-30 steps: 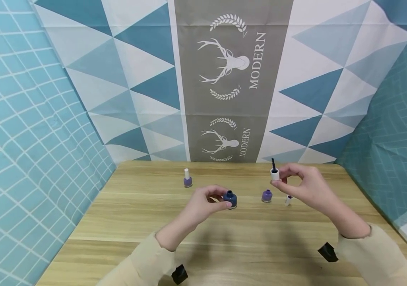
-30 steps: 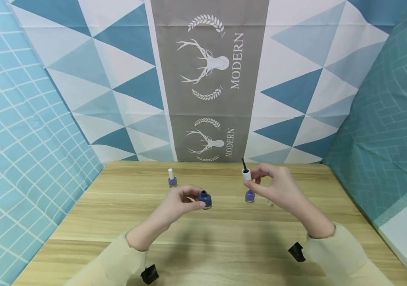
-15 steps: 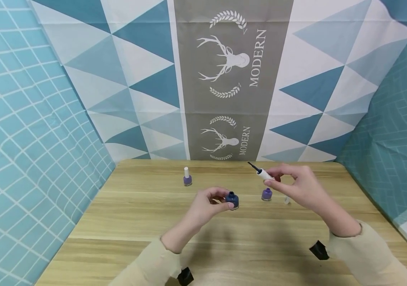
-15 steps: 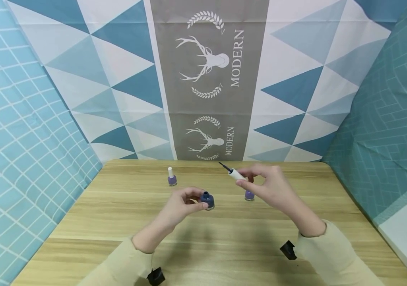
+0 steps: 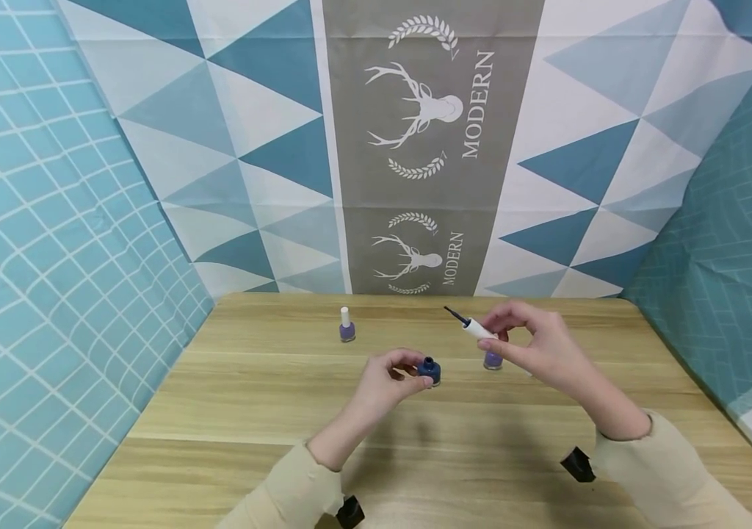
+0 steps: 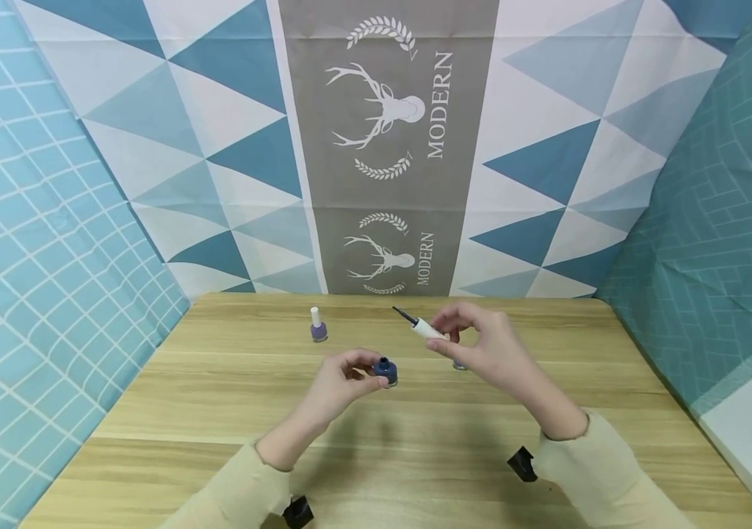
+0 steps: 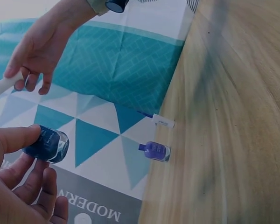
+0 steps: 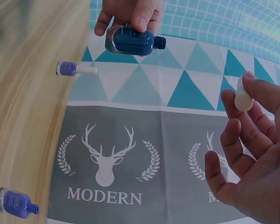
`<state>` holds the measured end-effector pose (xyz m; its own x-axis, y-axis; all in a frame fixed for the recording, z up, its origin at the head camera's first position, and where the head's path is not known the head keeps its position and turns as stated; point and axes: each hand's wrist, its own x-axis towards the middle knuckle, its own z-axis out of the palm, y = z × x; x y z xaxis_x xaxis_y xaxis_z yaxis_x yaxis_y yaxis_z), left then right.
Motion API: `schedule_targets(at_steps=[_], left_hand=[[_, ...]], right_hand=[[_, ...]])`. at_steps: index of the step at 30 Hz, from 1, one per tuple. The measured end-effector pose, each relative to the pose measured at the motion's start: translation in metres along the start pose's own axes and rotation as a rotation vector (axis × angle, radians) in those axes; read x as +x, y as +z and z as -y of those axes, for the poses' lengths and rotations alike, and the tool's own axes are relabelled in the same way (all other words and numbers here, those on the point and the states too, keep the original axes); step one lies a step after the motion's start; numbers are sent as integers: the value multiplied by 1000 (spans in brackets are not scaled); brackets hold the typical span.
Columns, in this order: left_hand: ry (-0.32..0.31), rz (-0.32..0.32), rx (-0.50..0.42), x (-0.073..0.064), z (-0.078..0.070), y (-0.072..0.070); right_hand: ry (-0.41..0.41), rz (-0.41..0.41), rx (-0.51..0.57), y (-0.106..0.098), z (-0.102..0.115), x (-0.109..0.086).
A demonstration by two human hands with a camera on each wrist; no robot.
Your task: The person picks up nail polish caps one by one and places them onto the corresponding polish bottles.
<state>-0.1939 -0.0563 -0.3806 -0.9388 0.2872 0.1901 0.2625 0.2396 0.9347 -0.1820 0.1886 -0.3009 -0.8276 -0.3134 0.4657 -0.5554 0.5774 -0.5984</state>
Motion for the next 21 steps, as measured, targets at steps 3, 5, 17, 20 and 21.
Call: schedule_targets(at_steps=[3,5,17,20,21], left_hand=[[23,-11,20,0,3,1],[30,-17,19,0,5,1],[19,-5,-5,-2,6,5],[24,-12,-7,-4,6,4],[29,-16,-4,-4,6,4]], right_hand=[[-7,0,-6,2,-1,0],[-8,6,-5,4,-2,1],[-43,28,43,11,-7,-3],[-43,33,29,13,-8,-3],[-40,33,22,14,-8,-4]])
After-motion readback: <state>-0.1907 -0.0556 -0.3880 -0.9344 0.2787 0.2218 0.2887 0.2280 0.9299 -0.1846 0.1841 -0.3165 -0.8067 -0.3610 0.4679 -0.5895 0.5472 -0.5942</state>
